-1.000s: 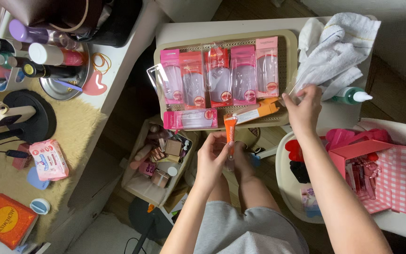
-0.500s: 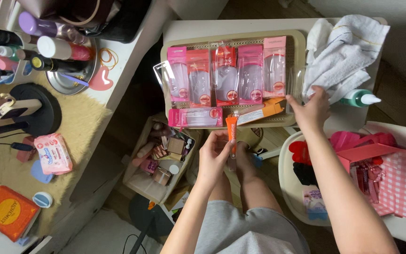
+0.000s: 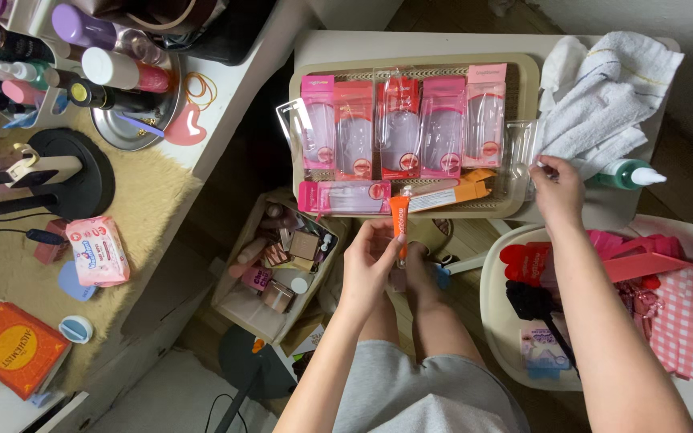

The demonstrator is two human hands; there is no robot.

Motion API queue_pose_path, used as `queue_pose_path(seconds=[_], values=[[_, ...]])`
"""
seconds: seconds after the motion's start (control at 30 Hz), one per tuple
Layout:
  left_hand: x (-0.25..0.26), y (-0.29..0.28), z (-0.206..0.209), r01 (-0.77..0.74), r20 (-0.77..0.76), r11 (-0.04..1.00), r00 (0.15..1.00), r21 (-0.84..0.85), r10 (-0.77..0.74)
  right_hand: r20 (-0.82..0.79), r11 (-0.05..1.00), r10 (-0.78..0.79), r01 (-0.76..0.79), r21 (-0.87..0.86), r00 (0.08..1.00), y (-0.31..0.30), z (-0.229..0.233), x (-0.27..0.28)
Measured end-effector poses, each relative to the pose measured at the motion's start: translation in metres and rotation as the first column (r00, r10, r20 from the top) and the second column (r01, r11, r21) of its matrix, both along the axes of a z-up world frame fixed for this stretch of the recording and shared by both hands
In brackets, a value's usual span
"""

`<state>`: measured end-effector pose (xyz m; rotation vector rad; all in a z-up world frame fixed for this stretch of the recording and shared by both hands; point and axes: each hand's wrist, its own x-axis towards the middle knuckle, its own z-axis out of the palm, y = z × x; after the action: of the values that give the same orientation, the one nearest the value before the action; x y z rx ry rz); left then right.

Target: The person sits on the floor and assembles small keychains by inserting an orange tube and a charm into clear plastic cases. They wipe the cases with a white cloth and place the finished items into a tray.

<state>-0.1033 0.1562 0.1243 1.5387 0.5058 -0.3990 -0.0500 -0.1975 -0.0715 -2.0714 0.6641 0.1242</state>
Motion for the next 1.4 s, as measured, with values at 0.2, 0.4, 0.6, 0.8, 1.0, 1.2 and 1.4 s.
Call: queue_pose_path(seconds=[0.2,0.4,0.6,0.8,1.0,1.2,1.4], values=[[0.001,0.002,0.001,-0.015,0.028,0.999,0.999,-0.048,0.016,-0.053,0.998,-0.019,0.022,0.061,0.998,0.001,0.004,0.001],[-0.001,0.004,-0.002,-0.008,0.005,1.000,1.000,-0.017,0.008,-0.027,0.988,-0.006,0.010,0.153,1.000,-0.002,-0.003,-0.002],[-0.001,0.004,-0.002,0.008,0.013,1.000,1.000,-0.017,-0.008,-0.011,0.972,-0.010,0.013,0.234,1.000,-0.006,0.002,-0.003],[0.002,0.000,0.001,0.019,0.016,1.000,1.000,-0.025,-0.019,-0.050,0.958,-0.075,0.085,0.274,0.996,-0.005,0.023,-0.003],[0.004,-0.003,0.003,0.030,0.016,1.000,0.999,-0.005,-0.030,-0.033,0.935,-0.115,0.119,0.334,0.993,0.003,0.051,-0.007],[0.004,-0.006,0.002,0.031,0.030,0.999,0.999,-0.009,-0.031,-0.052,0.897,-0.122,0.133,0.421,0.991,0.013,0.078,-0.006],[0.004,-0.007,0.003,0.016,0.011,0.999,1.000,-0.052,-0.015,-0.067,0.842,-0.097,0.118,0.526,0.993,0.032,0.097,-0.006]])
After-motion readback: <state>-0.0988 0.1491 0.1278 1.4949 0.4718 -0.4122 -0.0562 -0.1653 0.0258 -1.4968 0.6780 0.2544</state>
